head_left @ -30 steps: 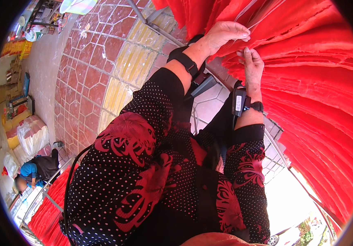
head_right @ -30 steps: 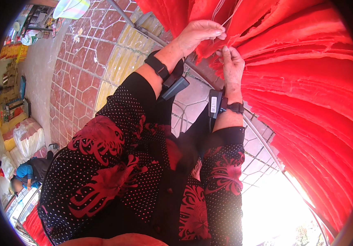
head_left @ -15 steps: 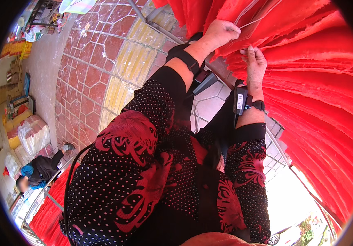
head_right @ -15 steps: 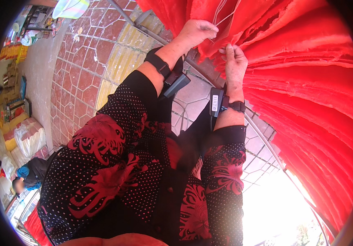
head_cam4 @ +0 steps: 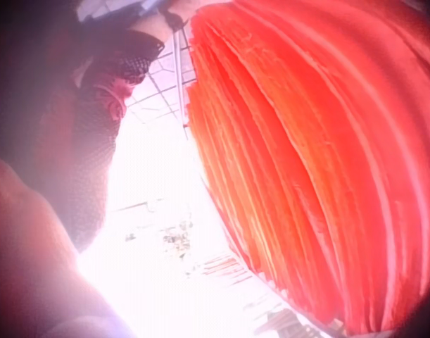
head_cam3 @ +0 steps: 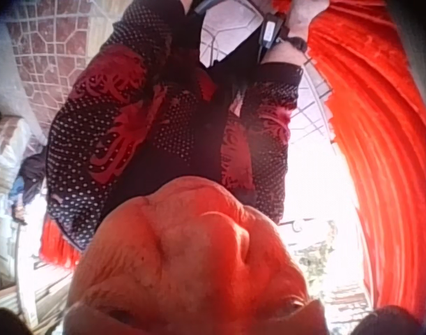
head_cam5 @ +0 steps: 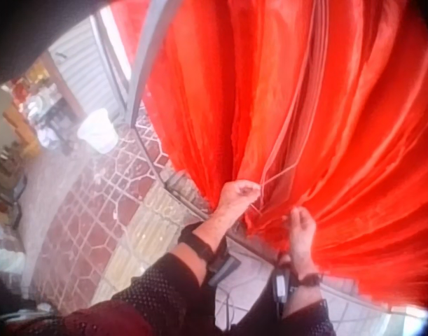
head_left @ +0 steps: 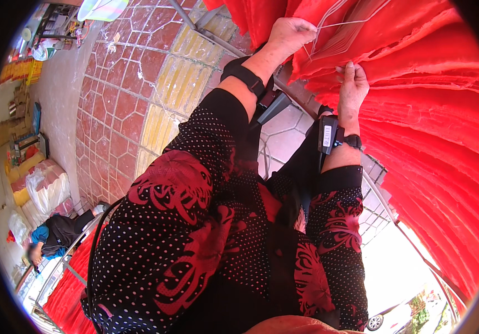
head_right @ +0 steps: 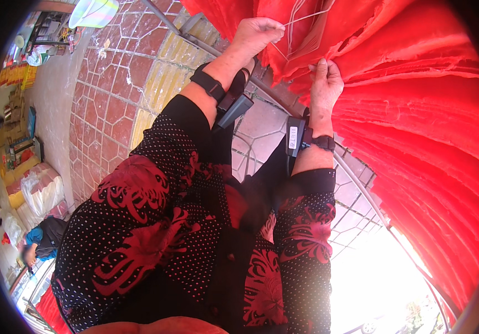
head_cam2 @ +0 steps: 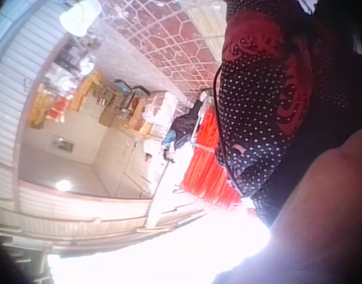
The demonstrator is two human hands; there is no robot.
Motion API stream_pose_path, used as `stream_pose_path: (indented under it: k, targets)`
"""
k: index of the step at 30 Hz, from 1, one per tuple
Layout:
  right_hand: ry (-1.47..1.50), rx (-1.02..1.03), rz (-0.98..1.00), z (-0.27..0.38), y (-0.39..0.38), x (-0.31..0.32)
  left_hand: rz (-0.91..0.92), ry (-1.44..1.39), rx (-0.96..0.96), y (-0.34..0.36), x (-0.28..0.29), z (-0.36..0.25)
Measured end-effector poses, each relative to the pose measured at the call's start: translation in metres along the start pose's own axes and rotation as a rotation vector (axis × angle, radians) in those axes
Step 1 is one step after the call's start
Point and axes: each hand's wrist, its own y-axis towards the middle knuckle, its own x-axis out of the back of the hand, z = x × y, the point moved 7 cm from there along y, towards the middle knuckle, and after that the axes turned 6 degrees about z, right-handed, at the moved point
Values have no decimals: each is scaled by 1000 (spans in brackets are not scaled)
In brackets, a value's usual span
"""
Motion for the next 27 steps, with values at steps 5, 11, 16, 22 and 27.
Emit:
stream_pose_path:
  k: [5, 11, 16, 22, 27]
  targets:
    - [-44, 11, -42, 1, 1, 5, -22, -1, -98, 0, 5, -10]
    - [-70, 57, -98, 4, 2, 8, 90, 22, -86, -1, 8, -15]
    - [-56, 23, -87, -5, 4, 10, 473, -70, 37, -12, -18, -13]
    - [-263, 122, -41, -5, -1, 9, 652, -123, 151, -27, -41, -16]
    - [-309, 45, -8, 1, -10, 13, 612, -246, 121, -23, -45, -32]
